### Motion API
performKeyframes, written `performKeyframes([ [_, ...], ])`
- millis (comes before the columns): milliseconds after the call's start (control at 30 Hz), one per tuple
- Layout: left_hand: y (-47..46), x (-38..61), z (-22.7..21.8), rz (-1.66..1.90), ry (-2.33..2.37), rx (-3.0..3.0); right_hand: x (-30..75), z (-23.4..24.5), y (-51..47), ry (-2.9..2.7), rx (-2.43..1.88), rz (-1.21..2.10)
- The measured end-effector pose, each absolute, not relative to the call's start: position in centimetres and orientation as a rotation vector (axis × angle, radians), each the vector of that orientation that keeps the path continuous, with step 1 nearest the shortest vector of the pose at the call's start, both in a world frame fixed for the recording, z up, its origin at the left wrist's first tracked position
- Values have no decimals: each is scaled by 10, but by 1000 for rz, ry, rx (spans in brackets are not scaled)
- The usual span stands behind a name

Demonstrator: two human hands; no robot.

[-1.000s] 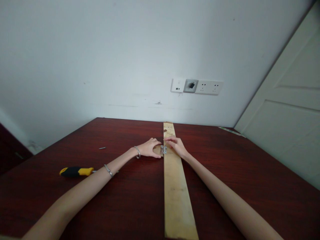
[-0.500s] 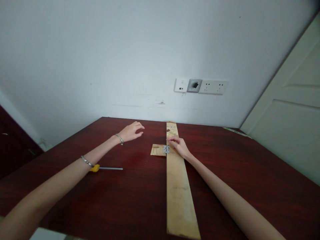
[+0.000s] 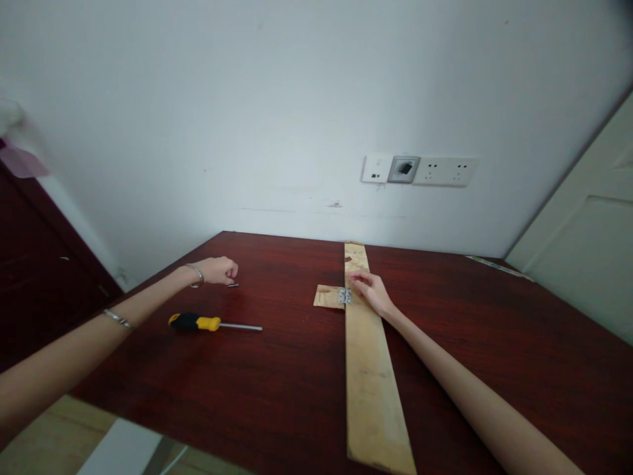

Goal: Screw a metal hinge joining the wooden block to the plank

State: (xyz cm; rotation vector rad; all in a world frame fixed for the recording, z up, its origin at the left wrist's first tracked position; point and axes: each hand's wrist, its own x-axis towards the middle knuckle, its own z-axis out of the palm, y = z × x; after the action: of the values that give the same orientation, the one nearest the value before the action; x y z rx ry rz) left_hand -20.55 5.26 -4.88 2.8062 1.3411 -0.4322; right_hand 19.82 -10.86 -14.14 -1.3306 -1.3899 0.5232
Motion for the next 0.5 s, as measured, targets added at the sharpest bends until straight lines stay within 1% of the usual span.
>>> performKeyframes([
  [267,48,-197,-63,-488,1492,2813,198,-144,-107,-1392,-1331,508],
  [500,53,-198,-69,-497,1463,2815,198,-142,-108,-1397,-1343,513],
])
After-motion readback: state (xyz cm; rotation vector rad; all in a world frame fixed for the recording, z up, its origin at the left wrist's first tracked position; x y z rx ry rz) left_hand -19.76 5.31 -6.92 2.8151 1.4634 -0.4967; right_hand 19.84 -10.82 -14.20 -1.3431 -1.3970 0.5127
